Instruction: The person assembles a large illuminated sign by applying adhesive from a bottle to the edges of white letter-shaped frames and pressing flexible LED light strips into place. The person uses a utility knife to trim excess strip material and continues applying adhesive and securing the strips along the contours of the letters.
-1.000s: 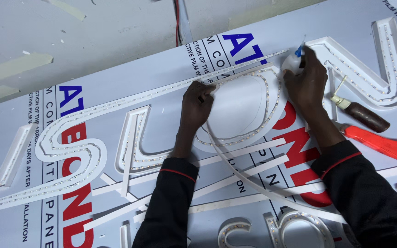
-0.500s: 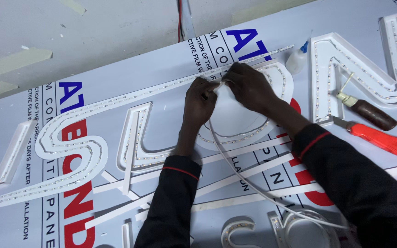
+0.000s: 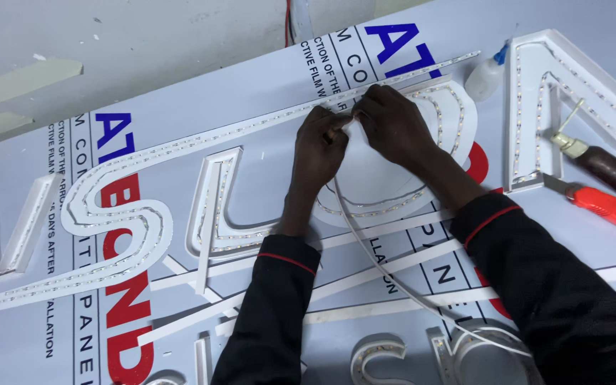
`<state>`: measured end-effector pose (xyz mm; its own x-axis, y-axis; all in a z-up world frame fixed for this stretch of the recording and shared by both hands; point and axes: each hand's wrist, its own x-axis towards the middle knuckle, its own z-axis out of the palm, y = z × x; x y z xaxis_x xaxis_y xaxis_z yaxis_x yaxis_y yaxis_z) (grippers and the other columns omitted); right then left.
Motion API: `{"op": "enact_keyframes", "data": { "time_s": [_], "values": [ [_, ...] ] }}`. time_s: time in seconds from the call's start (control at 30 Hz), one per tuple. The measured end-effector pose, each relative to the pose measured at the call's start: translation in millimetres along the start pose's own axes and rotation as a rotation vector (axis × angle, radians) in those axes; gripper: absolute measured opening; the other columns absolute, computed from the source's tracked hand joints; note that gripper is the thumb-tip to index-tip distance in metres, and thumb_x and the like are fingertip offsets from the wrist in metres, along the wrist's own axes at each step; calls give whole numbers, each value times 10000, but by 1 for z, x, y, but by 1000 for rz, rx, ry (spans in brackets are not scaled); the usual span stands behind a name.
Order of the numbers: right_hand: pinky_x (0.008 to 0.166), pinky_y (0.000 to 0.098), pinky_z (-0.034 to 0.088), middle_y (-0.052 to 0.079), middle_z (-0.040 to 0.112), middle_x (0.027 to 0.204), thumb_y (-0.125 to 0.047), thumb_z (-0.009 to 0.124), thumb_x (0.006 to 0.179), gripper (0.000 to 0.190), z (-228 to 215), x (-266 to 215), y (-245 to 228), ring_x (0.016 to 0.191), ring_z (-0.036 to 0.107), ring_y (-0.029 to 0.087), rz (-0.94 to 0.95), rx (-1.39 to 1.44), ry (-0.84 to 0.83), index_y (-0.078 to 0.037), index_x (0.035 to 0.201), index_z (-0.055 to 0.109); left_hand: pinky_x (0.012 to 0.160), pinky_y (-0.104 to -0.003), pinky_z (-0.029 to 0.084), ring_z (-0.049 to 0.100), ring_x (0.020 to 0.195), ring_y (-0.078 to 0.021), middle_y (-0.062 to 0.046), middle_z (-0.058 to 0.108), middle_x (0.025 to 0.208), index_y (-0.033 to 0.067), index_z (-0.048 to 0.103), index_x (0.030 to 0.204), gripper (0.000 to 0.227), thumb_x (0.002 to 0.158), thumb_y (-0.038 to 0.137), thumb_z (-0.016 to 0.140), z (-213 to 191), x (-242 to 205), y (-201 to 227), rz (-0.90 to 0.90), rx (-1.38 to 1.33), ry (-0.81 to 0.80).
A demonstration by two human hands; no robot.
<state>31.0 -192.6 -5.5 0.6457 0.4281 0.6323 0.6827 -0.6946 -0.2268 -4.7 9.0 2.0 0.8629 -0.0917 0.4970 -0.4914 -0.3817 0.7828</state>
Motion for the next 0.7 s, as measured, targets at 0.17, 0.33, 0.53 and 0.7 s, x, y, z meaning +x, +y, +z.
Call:
{"op": "enact_keyframes", "data": {
  "time_s": [0.17,0.33,0.53,0.7],
  "values": [
    [643,425,579,111,684,986,-101,717,1138,100,-4,2,-6,882,733,324,-5,5,8,-69,1067,780,698,-415,574,697,817,-253,-162,636,937,64,858,1180,276,1001,2,659,-3,1,-3,-28,-13,-15],
    [629,417,570,111,676,980,-107,707,1133,96,-4,3,-5,870,717,310,-8,-3,-19,-70,1073,773,731,-411,566,658,839,-224,-171,664,972,67,856,1197,270,1049,98,632,-10,3,-2,-91,-30,-63],
    [599,398,549,90,641,936,-84,721,1119,95,0,1,-2,828,697,293,-39,6,28,-72,1032,757,731,-394,557,662,857,-214,-170,693,964,98,875,1189,262,1046,81,656,-12,3,-4,-117,-22,-99],
    [568,402,563,94,653,914,-87,727,1095,78,2,5,-4,812,714,291,-33,-29,42,-75,1025,760,843,-494,573,692,931,-337,-223,706,995,57,843,1177,200,1024,98,720,-13,5,2,-157,-29,-51]
  ]
}}
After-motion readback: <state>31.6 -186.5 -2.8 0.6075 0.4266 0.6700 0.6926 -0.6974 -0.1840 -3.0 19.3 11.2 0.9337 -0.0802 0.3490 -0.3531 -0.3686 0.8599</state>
